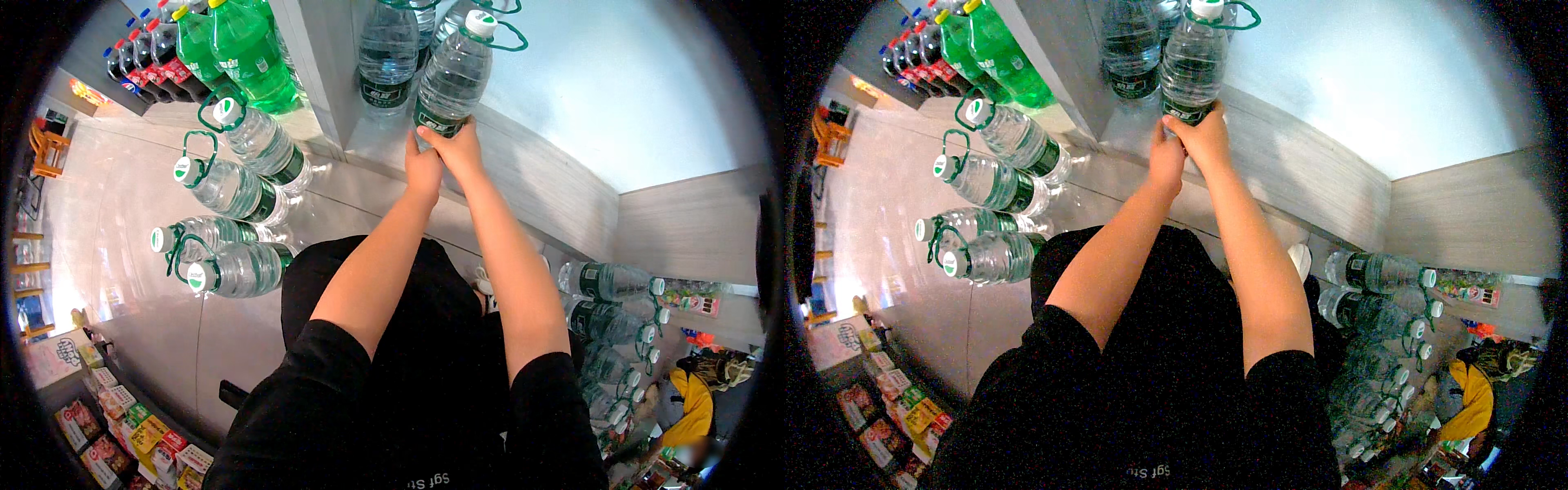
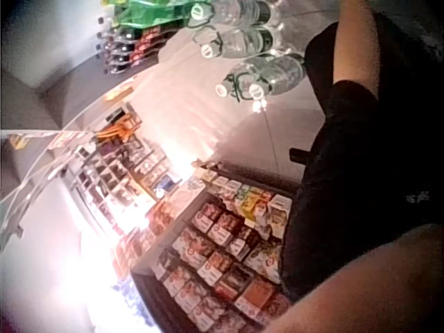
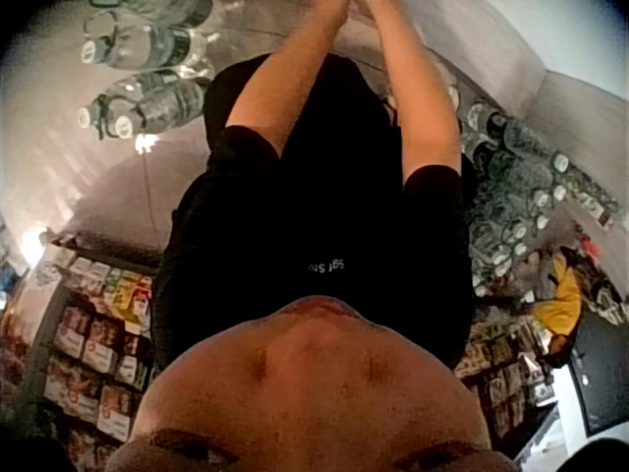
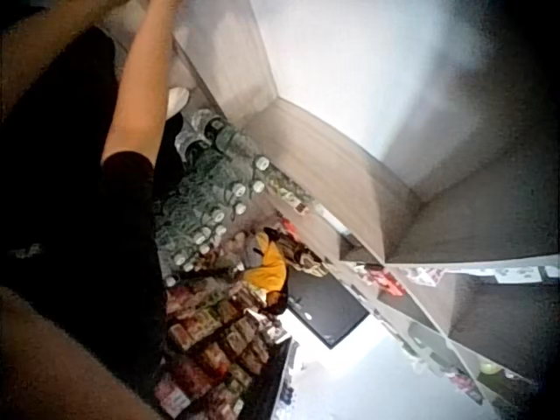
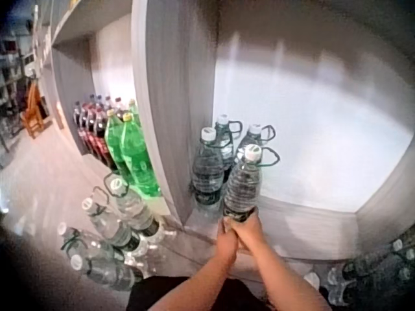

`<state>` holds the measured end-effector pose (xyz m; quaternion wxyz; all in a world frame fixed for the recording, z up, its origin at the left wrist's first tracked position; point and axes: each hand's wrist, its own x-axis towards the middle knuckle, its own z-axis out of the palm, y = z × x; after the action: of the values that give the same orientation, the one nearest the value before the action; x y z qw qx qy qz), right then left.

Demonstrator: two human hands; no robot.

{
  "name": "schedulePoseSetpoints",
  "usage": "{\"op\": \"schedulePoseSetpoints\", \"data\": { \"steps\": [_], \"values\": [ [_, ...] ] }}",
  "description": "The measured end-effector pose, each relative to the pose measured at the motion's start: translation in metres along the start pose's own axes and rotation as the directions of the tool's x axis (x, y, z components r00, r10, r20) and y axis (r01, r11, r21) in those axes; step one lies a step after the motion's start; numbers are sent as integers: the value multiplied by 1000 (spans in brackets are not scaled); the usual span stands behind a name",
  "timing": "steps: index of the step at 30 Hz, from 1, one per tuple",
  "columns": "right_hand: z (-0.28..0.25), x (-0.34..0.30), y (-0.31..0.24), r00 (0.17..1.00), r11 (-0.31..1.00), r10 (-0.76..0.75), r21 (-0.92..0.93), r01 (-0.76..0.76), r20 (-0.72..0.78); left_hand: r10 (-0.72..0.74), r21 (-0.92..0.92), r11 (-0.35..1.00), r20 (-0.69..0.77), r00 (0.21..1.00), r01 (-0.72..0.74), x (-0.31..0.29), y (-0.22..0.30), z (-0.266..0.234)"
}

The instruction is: The person organizes water bottles on a shelf by hand. They pick up individual bottles from a stack on the floor and place them onto a low shelf, arranging them into rows.

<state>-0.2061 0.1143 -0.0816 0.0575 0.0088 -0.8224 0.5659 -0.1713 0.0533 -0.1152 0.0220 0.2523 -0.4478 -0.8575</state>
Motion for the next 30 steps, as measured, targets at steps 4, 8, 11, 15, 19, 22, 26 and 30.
{"op": "schedulePoseSetpoints", "data": {
  "steps": [4, 8, 11, 15, 19, 22, 26, 30],
  "values": [
    [5, 11, 2, 1000, 1000, -9, 5, 9, -15, 65, 11, 998, 19, 998, -65, 5, 6, 3],
    [6, 15, -8, 995, 996, 70, -64, -66, 66, 79, 95, 992, 31, 996, -82, 9, 13, -1],
    [8, 22, -6, 998, 993, 49, -113, -44, 49, 39, 93, 995, 59, 997, -45, 13, 14, -1],
    [13, 23, -4, 1000, 1000, 1, -31, -1, 6, 50, 61, 997, 87, 995, -56, 20, 14, -4],
    [21, 26, -4, 1000, 998, -18, -53, 18, 7, 35, 99, 994, 95, 995, -44, 26, 16, -10],
    [15, 31, 6, 1000, 999, -17, -37, 17, 2, -9, 73, 997, 77, 997, 3, 17, 20, 2],
    [4, 23, -4, 995, 1000, 25, -15, -23, 99, -68, 133, 989, 70, 995, 58, 11, 32, 2],
    [-14, 23, -29, 991, 994, -109, -10, 108, -73, 65, 227, 972, -22, 998, -58, 33, 11, -9]
  ]
}}
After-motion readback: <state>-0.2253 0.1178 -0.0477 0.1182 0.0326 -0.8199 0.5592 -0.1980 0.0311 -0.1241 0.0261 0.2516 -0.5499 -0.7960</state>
